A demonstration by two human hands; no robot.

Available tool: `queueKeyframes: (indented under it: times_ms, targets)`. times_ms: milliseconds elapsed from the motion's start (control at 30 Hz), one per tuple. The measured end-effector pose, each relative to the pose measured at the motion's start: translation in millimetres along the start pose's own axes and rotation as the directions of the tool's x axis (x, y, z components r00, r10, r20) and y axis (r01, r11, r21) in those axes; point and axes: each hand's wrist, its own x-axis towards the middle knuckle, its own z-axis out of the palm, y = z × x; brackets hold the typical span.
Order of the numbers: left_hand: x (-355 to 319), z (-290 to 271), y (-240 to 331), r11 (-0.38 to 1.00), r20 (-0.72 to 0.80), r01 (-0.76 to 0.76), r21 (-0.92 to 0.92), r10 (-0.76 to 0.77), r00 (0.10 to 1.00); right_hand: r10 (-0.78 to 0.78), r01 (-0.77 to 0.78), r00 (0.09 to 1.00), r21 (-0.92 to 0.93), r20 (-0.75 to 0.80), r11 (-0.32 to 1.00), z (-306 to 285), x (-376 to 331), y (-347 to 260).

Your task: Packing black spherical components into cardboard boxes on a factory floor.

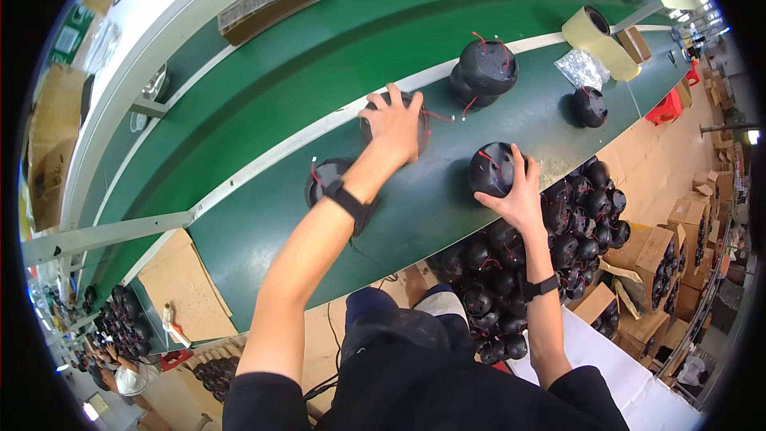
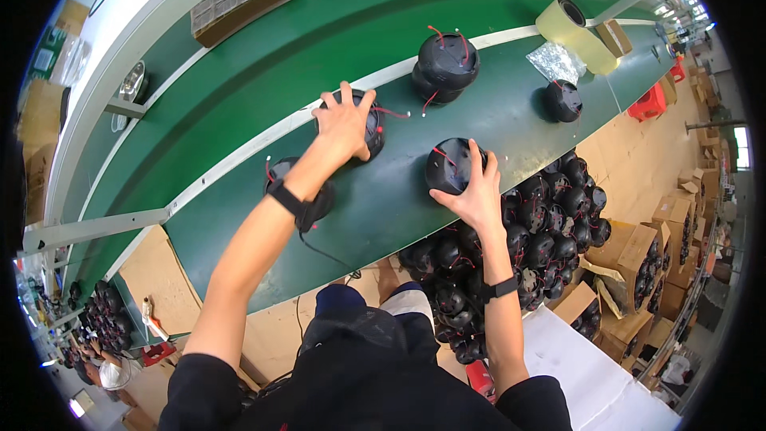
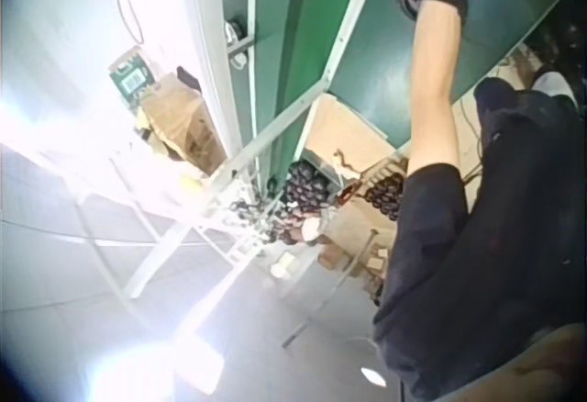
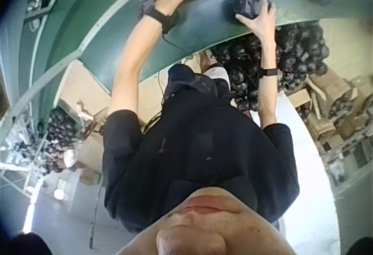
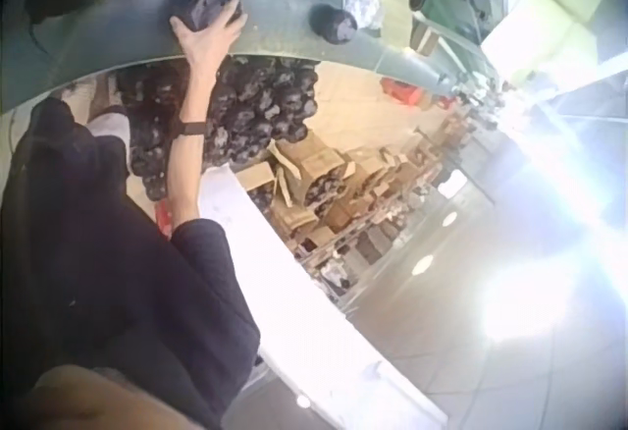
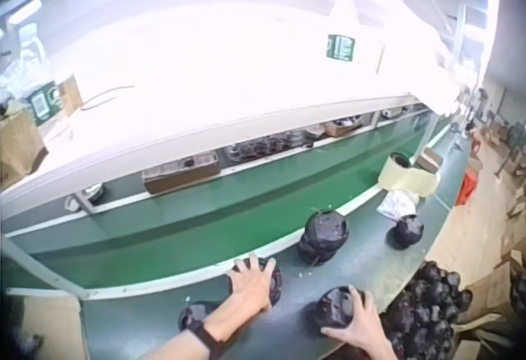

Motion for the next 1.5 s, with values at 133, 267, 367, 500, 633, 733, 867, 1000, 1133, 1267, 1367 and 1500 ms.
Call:
queueKeyframes:
  times_ms: [133, 267, 367, 500, 633, 733, 867, 1000, 1133, 1267, 1367, 1500]
  targets:
    - [10.6, -7.1, -36.9, 0.993, 0.001, 0.092, 0.072, -0.092, 0.996, -0.181, 0.183, 0.982, -0.038, 0.050, 0.982, 27.8, 14.1, -32.1]
    - [4.2, -5.0, -70.4, 0.996, 0.015, 0.065, 0.067, -0.066, 0.998, -0.255, 0.281, 0.955, -0.185, 0.151, 0.942, 71.3, 8.8, -64.0]
    - [3.2, 2.8, -117.6, 0.989, -0.020, -0.052, -0.141, 0.049, 0.999, -0.331, 0.342, 0.937, -0.100, 0.116, 0.934, 109.1, -5.2, -75.8]
    - [-7.0, 5.2, -123.8, 0.989, -0.053, -0.042, -0.143, 0.035, 0.998, -0.348, 0.360, 0.929, -0.083, 0.124, 0.929, 129.6, -23.3, -85.6]
    - [-11.8, 0.8, -112.1, 0.989, -0.032, -0.091, -0.114, 0.088, 0.996, -0.310, 0.316, 0.949, -0.146, 0.065, 0.937, 129.7, -35.4, -81.5]
    - [-15.9, -0.3, -112.4, 0.989, -0.126, -0.121, -0.079, 0.111, 0.986, -0.427, 0.428, 0.903, 0.005, -0.055, 0.904, 122.2, -35.6, -76.3]
    - [-84.1, -21.2, -46.0, 0.827, -0.469, -0.554, -0.095, 0.454, 0.758, -0.388, 0.347, 0.772, -0.179, -0.504, 0.921, 48.3, -55.4, -40.6]
    - [-179.7, 127.6, 80.8, 0.582, -0.274, -0.728, -0.362, 0.681, 0.680, 0.691, -0.534, 0.713, 0.550, -0.116, 0.643, 132.0, -129.8, 119.2]
    - [-185.8, 325.7, 89.2, 0.436, 0.007, -0.193, -0.879, 0.416, 0.909, 0.215, -0.560, 0.824, 0.697, 0.524, 0.448, 289.6, -187.8, 139.4]
    - [-162.3, 470.5, 130.6, 0.756, 0.552, 0.097, -0.647, 0.377, 0.744, 0.423, -0.545, 0.837, 0.578, 0.346, 0.607, 373.7, -244.8, 238.4]
    - [-164.6, 596.9, -57.9, 0.799, 0.313, 0.020, -0.601, 0.212, 0.926, 0.315, -0.602, 0.799, 0.673, 0.513, 0.430, 388.6, -173.7, 157.7]
    - [-190.3, 586.4, -70.4, 0.520, 0.708, 0.549, -0.654, 0.164, 0.687, 0.424, -0.693, 0.602, 0.707, 0.676, -0.143, 351.2, -219.9, 197.6]
